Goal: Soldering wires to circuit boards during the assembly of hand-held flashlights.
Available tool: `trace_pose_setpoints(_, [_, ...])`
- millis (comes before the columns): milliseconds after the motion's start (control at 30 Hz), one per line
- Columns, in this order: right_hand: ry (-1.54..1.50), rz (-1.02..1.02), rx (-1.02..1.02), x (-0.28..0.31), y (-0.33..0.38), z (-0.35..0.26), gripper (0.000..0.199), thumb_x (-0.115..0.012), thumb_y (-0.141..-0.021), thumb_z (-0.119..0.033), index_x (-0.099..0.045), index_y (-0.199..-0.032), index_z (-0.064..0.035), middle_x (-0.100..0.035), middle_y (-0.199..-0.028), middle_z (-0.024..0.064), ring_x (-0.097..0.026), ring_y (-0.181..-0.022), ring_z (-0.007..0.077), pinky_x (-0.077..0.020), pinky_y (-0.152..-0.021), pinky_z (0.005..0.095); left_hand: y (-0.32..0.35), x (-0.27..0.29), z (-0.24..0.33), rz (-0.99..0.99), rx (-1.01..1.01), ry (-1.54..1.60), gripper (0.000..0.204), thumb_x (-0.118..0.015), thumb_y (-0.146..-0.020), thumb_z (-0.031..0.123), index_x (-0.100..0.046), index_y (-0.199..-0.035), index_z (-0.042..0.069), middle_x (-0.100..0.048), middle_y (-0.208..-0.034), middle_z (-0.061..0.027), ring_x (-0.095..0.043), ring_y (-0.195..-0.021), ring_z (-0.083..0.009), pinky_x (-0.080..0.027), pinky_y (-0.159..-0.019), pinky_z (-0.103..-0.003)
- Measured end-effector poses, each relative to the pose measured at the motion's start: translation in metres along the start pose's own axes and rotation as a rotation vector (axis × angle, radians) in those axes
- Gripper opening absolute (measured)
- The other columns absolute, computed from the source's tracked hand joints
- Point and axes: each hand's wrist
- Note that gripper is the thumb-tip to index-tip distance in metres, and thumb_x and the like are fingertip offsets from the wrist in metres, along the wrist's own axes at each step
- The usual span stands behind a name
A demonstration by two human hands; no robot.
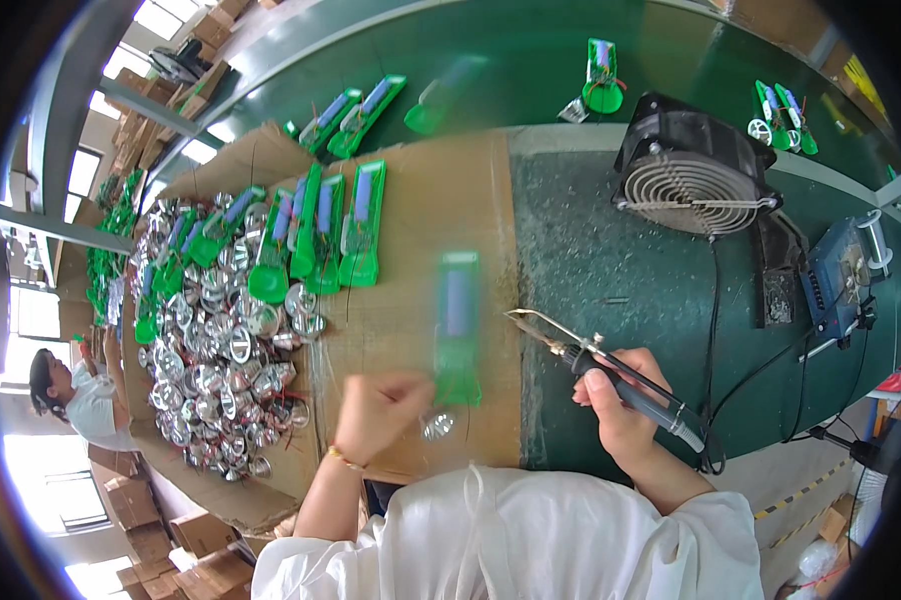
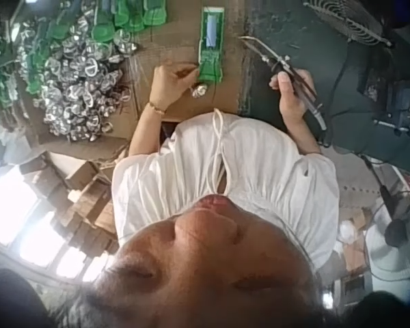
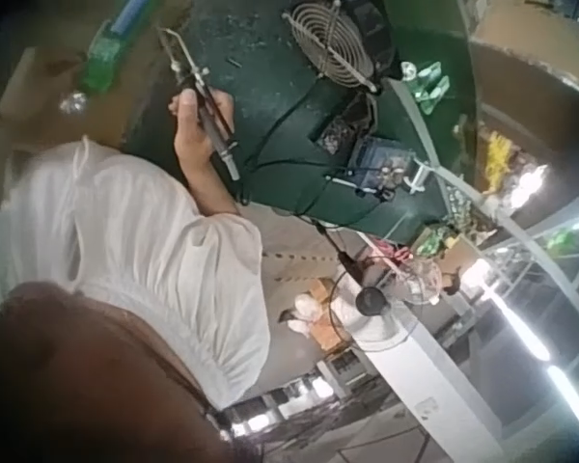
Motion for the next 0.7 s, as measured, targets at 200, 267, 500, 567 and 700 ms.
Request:
trace_pose_setpoints(200, [0.022,0.114,-0.131,0.015,-0.014,0.008,0.017,-0.058,-0.081,-0.01,-0.046,-0.087,0.0012,-0.057,-0.064,0.0103,-0.056,-0.052,0.0123,-0.0469,-0.048,0.0229,-0.134,-0.027,0.055,0.043,-0.343,-0.395,0.013,-0.056,-0.069,0.016,-0.064,-0.065,0.007,-0.059,-0.06,-0.0143,-0.059,-0.054,-0.0304,-0.048,-0.053,-0.036])
trace_pose_setpoints(267, [-0.012,0.107,-0.153,0.01,-0.016,0.009,0.017,-0.058,-0.081,-0.009,-0.046,-0.087,0.0016,-0.057,-0.064,0.0108,-0.056,-0.053,0.013,-0.0471,-0.048,0.0236,-0.199,-0.03,0.076,0.141,-0.365,-0.39,0.015,-0.057,-0.069,0.019,-0.064,-0.066,0.006,-0.06,-0.065,-0.0154,-0.059,-0.06,-0.0312,-0.048,-0.057,-0.038])
trace_pose_setpoints(500, [0.04,0.094,-0.123,0.01,-0.016,0.013,0.015,-0.055,-0.081,-0.007,-0.042,-0.085,-0.0001,-0.055,-0.062,0.011,-0.055,-0.05,0.0144,-0.0456,-0.045,0.0242,-0.304,-0.016,0.099,0.518,-0.388,-0.637,0.043,-0.069,-0.063,0.026,-0.053,-0.1,0.011,-0.05,-0.103,-0.0087,-0.05,-0.095,-0.028,-0.042,-0.08,-0.04])
trace_pose_setpoints(567, [0.018,0.025,-0.082,0.005,-0.013,0.007,0.014,-0.054,-0.081,-0.006,-0.042,-0.085,0.0,-0.055,-0.062,0.0109,-0.055,-0.051,0.0141,-0.0457,-0.045,0.0242,-0.314,0.013,0.068,0.3,-0.31,-0.609,0.043,-0.067,-0.061,0.02,-0.051,-0.1,0.011,-0.054,-0.097,-0.0123,-0.055,-0.092,-0.0286,-0.045,-0.079,-0.038])
trace_pose_setpoints(700, [0.066,0.114,-0.175,0.004,-0.019,0.017,0.013,-0.053,-0.081,-0.008,-0.043,-0.084,-0.0007,-0.054,-0.061,0.0101,-0.054,-0.049,0.0131,-0.0444,-0.045,0.0236,-0.25,-0.007,0.064,0.352,-0.385,-0.549,0.037,-0.065,-0.061,0.023,-0.054,-0.092,0.008,-0.053,-0.094,-0.0142,-0.057,-0.085,-0.0318,-0.048,-0.074,-0.039])
Point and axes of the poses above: each hand's wrist, its own y-axis away from the middle knuckle, its own x-axis out of the back of the hand, z = x × y
